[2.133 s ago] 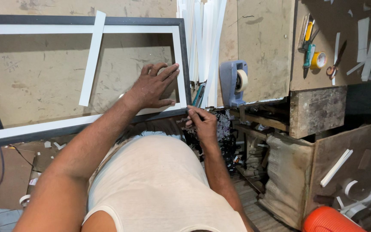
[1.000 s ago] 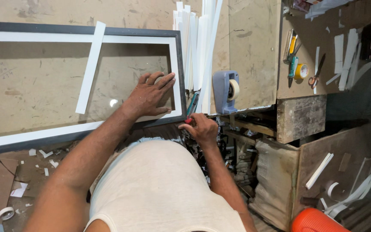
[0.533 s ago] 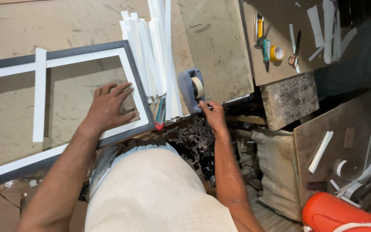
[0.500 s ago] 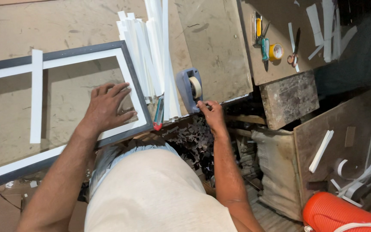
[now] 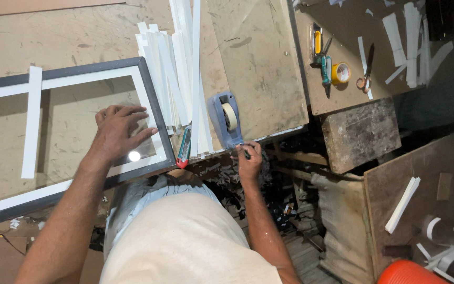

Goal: The person assembles picture frames by inserting white plastic strips into the inner edges of black frames. They repeatedly measure, cut, and fit the strips along each side, then place a glass pane into one frame. The workspace is cluttered with tools and materials.

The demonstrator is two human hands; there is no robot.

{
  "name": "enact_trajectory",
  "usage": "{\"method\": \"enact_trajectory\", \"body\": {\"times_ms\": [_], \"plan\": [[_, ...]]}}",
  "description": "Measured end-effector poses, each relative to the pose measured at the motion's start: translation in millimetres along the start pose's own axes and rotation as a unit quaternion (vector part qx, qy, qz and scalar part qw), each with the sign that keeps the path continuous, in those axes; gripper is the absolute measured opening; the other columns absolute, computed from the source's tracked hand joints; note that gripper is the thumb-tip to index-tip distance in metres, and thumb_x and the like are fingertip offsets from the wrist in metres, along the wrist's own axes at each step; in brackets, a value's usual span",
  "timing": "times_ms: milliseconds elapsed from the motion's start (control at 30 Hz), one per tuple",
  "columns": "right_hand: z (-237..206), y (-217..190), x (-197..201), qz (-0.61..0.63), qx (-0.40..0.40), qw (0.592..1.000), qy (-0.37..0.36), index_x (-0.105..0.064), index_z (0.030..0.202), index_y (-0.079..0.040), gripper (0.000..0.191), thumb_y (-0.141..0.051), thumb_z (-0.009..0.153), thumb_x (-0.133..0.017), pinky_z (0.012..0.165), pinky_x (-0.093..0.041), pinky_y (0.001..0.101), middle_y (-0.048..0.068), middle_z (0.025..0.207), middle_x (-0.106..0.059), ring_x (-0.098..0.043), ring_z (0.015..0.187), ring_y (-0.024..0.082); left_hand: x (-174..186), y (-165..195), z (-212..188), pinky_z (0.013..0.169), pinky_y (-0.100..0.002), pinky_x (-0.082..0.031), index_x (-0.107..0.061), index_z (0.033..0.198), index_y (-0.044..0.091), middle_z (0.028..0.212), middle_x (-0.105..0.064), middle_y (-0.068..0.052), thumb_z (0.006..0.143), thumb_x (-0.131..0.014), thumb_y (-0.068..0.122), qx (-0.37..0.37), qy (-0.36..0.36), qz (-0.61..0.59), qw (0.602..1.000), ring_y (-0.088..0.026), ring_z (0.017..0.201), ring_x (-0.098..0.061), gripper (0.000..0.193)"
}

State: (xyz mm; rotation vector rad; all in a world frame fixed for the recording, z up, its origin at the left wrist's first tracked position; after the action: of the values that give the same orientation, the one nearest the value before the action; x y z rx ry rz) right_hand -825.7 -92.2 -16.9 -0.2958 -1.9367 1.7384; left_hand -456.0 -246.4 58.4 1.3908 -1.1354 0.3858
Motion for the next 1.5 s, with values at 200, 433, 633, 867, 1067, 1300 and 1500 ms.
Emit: {"method": "enact_trajectory", "body": {"times_ms": [200, 433, 633, 867, 1067, 1300, 1500], "plan": [[0, -46, 6, -0.214, 0.147, 0.966, 0.006, -0.074, 0.091, 0.003, 0.017, -0.011, 0.087, -0.081, 0.076, -0.055, 0.0389, 0.012, 0.099, -0.07, -0.068, 0.089, 0.027, 0, -13, 5, 0.116, -0.051, -0.024, -0.076, 0.121, 0.016, 0.135, -0.067, -0.004, 0.088, -0.07, 0.059, 0.04, -0.018, -0.068, 0.997, -0.027, 0.134, -0.04, 0.055], [-17, -96, -41, -0.283, -0.093, 0.931, -0.21, -0.077, 0.092, -0.001, 0.018, -0.019, 0.088, -0.079, 0.068, -0.056, 0.0364, 0.011, 0.086, -0.075, -0.073, 0.073, 0.024, 26, 37, -12, 0.106, -0.051, -0.04, -0.074, 0.12, 0.014, 0.127, -0.069, -0.013, 0.087, -0.076, 0.049, -0.036, 0.071, -0.157, 0.984, -0.029, 0.126, -0.053, 0.048], [-41, -199, -139, -0.212, 0.104, 0.905, -0.354, -0.075, 0.1, -0.004, 0.023, -0.02, 0.086, -0.081, 0.068, -0.06, 0.0323, 0.008, 0.092, -0.073, -0.076, 0.08, 0.019, -9, 93, -37, 0.08, -0.036, -0.06, -0.074, 0.111, 0.012, 0.104, -0.077, -0.008, 0.084, -0.081, 0.032, -0.042, -0.065, -0.298, 0.951, -0.019, 0.095, -0.073, 0.034], [-40, -224, -189, -0.234, 0.156, 0.884, -0.375, -0.064, 0.122, -0.001, 0.048, -0.02, 0.083, -0.085, 0.072, -0.062, 0.0356, 0.013, 0.111, -0.067, -0.072, 0.091, 0.023, 31, 64, -47, 0.067, -0.033, -0.059, -0.078, 0.1, 0.01, 0.089, -0.078, -0.007, 0.087, -0.079, 0.019, -0.067, 0.091, -0.285, 0.952, -0.017, 0.075, -0.074, 0.016], [-22, -196, -234, 0.007, -0.015, 0.938, -0.346, -0.05, 0.138, 0.001, 0.063, -0.019, 0.086, -0.08, 0.074, -0.061, 0.0302, 0.011, 0.117, -0.065, -0.069, 0.095, 0.015, 14, 5, -44, 0.074, -0.026, -0.063, -0.075, 0.104, 0.007, 0.088, -0.08, -0.006, 0.094, -0.074, 0.017, 0.128, 0.122, -0.55, 0.817, -0.011, 0.082, -0.076, 0.014], [-1, -195, -278, 0.073, 0.052, 0.948, -0.306, -0.072, 0.105, -0.001, 0.012, -0.012, 0.102, -0.069, 0.064, -0.062, 0.0264, 0.008, 0.089, -0.075, -0.071, 0.074, 0.013, 29, -25, -30, 0.079, -0.026, -0.066, -0.072, 0.108, 0.005, 0.092, -0.078, -0.003, 0.099, -0.069, 0.015, 0.096, 0.192, -0.634, 0.743, -0.009, 0.088, -0.075, 0.014], [29, -204, -323, -0.063, 0.213, 0.937, -0.27, -0.073, 0.102, -0.003, 0.012, -0.014, 0.104, -0.068, 0.063, -0.064, 0.0244, 0.008, 0.093, -0.072, -0.073, 0.076, 0.013, 60, -64, -9, 0.076, -0.031, -0.059, -0.064, 0.129, 0.003, 0.105, -0.071, -0.008, 0.095, -0.073, 0.018, 0.097, 0.264, -0.394, 0.875, -0.015, 0.092, -0.068, 0.038]]}}
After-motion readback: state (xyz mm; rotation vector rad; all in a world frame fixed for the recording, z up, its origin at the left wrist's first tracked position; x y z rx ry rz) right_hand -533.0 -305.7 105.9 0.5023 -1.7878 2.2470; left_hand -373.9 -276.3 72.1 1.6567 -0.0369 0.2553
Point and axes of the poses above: each hand's wrist, its own z-axis towards the middle knuckle, its own x-axis out of the back of the hand, y = z × x, the point moved 10 cm from there along z, towards the middle knuckle
